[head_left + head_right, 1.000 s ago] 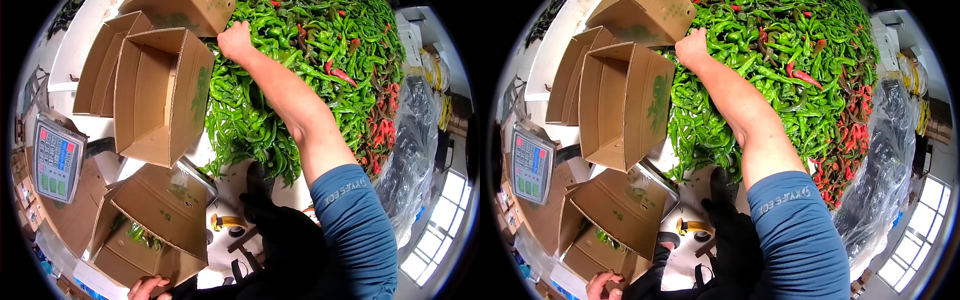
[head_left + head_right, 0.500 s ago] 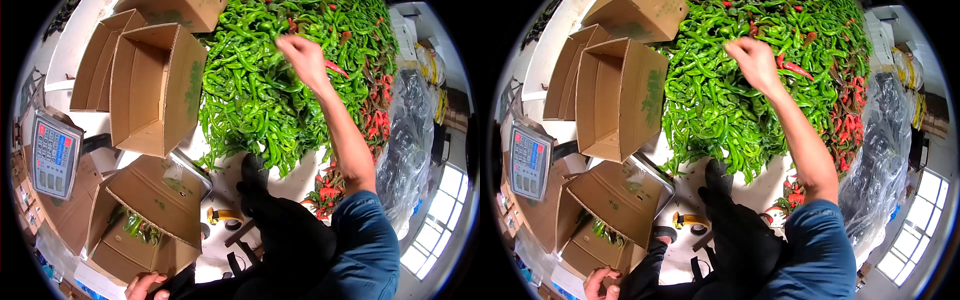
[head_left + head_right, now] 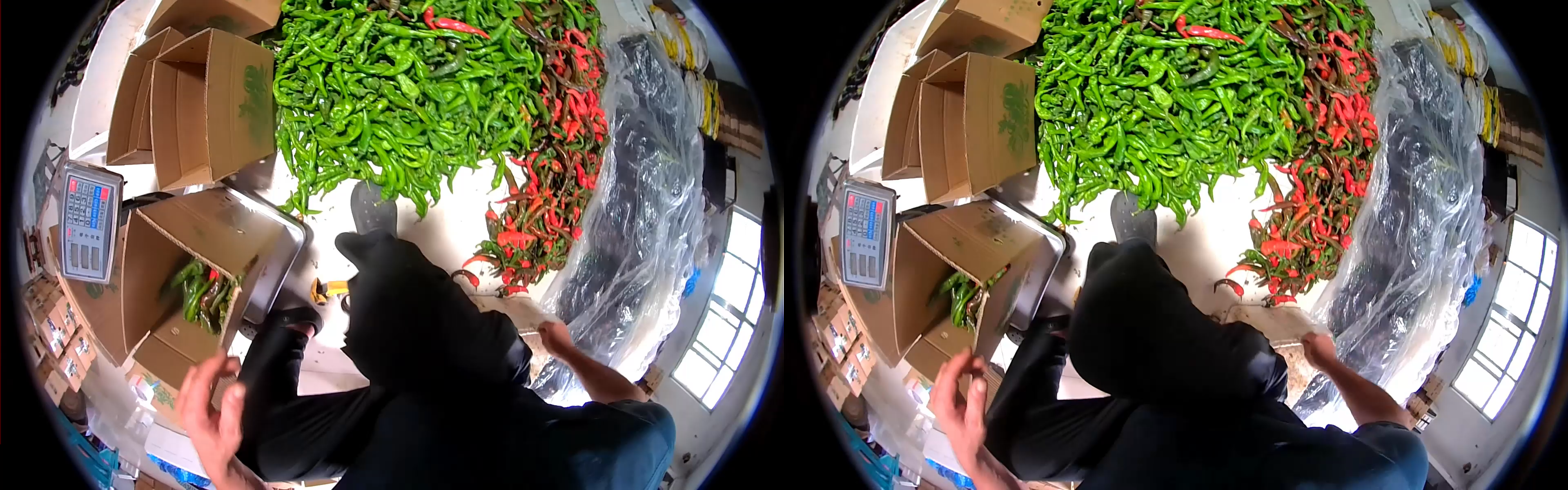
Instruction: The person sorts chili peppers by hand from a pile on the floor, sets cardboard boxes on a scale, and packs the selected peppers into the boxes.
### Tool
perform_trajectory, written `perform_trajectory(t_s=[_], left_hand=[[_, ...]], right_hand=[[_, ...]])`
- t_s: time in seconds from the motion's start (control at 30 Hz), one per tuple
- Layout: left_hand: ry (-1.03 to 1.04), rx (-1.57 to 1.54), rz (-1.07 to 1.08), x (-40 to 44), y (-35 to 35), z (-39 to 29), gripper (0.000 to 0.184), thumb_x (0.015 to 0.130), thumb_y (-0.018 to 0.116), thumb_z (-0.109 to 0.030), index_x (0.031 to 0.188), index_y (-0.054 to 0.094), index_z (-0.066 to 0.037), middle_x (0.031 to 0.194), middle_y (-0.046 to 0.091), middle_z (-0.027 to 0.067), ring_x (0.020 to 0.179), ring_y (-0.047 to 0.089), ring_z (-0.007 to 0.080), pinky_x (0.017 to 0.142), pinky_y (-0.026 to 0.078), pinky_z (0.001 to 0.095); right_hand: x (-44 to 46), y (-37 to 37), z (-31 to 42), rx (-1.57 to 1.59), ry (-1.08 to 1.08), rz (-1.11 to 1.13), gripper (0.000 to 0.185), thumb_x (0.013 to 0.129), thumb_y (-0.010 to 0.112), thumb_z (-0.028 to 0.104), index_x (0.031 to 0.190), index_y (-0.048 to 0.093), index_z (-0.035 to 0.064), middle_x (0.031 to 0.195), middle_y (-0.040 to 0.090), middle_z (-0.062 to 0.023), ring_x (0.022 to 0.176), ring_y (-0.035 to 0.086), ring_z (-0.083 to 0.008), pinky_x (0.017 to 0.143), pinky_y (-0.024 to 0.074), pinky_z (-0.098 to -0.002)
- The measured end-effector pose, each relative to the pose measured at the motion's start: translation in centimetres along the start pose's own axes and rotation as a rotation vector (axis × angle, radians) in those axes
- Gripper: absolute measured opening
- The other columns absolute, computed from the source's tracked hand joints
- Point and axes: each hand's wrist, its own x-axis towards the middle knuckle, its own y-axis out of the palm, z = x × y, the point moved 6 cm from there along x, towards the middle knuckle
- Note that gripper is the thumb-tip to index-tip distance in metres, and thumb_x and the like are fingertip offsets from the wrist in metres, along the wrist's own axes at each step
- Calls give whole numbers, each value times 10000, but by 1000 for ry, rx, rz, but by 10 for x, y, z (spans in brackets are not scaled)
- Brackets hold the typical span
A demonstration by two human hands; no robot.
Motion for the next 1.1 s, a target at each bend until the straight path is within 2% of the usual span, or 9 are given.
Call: perform_trajectory(t_s=[0.1, 0.2, 0.37, 0.43, 0.57, 0.7, 0.77, 0.87, 1.1], left_hand=[[-32, -5, -36, 6, 9, -5, 393, 903, 693, -213, 1197, 636, 40, 951, 683, 145, 884, 658, 227, 826, 509, 334], [30, 45, 3, 10, 18, -17, 362, 910, 690, -149, 1217, 629, 33, 945, 680, 136, 889, 660, 217, 822, 509, 325], [60, 203, 94, 9, 35, -25, 351, 903, 709, -168, 1187, 633, 24, 944, 688, 156, 877, 679, 278, 800, 522, 359], [128, 255, 96, 10, 37, -29, 356, 882, 718, -187, 1166, 640, 14, 942, 686, 168, 860, 671, 317, 798, 520, 381], [102, 247, 83, 9, 29, -20, 362, 858, 719, -182, 1152, 648, 17, 941, 686, 167, 844, 663, 327, 791, 512, 386], [-14, 208, 23, 13, 9, -9, 367, 864, 714, -184, 1155, 649, 28, 928, 680, 157, 860, 659, 297, 798, 503, 367], [-1, 185, -7, 15, -2, -2, 383, 872, 707, -170, 1189, 638, 34, 912, 665, 140, 884, 651, 252, 807, 493, 335], [-61, 137, 4, 20, -12, 0, 364, 906, 688, -176, 1195, 639, 40, 977, 681, 149, 932, 652, 263, 842, 498, 349], [-162, 75, 158, 41, -14, 32, 369, 941, 666, -207, 1232, 641, 20, 1029, 698, 144, 972, 659, 275, 883, 503, 374]], right_hand=[[-62, 62, -29, 43, 91, 47, 229, 863, 532, 181, 819, 715, 51, 842, 689, -229, 849, 678, -415, 797, 539, -509], [-73, 175, -67, -129, 102, 426, 255, 859, 586, 245, 923, 738, 51, 1038, 712, -209, 997, 677, -398, 875, 526, -502], [-30, 106, 16, -121, -34, 603, 278, 865, 610, 287, 926, 737, 48, 1067, 707, -207, 1039, 668, -391, 887, 523, -498], [15, 42, 61, -394, -133, 544, 288, 830, 630, 307, 895, 738, 49, 989, 719, -194, 941, 697, -371, 783, 550, -468], [113, -133, 203, 17, -385, 86, 195, 911, 551, 174, 802, 645, 41, 756, 650, -190, 696, 649, -340, 653, 522, -459], [217, -257, 308, 13, -614, -487, 176, 904, 562, 158, 839, 563, -6, 818, 596, -229, 816, 601, -431, 739, 499, -500], [261, -292, 342, -105, -740, -682, 112, 849, 615, 88, 930, 586, 16, 869, 591, -186, 856, 599, -391, 763, 496, -490], [307, -337, 376, -344, -889, -1001, 337, 806, 613, 48, 1142, 626, 18, 1105, 633, -146, 1057, 590, -334, 919, 477, -429], [370, -367, 396, -467, -770, -974, 416, 737, 672, 59, 1147, 608, 23, 1322, 557, -141, 1279, 481, -349, 1033, 420, -443]])
